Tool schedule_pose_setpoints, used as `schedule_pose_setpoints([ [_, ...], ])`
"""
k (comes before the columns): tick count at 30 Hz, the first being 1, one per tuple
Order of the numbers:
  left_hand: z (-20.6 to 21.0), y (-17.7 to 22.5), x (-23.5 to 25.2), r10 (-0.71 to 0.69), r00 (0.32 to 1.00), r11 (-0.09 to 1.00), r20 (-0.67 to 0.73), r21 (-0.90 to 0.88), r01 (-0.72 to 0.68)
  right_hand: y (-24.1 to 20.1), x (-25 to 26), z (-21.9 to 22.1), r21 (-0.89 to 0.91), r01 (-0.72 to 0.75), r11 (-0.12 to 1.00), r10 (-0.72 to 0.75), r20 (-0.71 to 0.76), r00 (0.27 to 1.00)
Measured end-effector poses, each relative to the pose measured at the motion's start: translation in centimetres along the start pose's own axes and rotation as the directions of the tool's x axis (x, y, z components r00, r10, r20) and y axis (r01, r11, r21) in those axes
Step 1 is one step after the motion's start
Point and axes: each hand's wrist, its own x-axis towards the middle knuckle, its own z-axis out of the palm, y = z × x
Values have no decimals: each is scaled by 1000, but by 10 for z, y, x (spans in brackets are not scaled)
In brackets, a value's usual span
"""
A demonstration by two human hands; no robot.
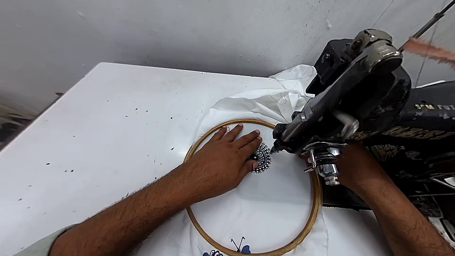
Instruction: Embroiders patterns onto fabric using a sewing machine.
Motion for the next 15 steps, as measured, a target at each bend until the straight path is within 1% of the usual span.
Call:
schedule_pose_setpoints([
  [2, 0, -1, 0, -1, 1000, 1000, -1, -1, 1, 2, 0, 3, 24, 17, 1000, -16, -33, 999],
  [7, 2, -2, 0, 4, 1000, 1000, -8, -9, -4, 2, -3, 6, 60, -4, 998, 8, -64, 998],
  [15, 1, -3, 2, -2, 1000, 1000, -10, -11, 1, 12, -2, 14, 91, 127, 988, -110, -175, 978],
])
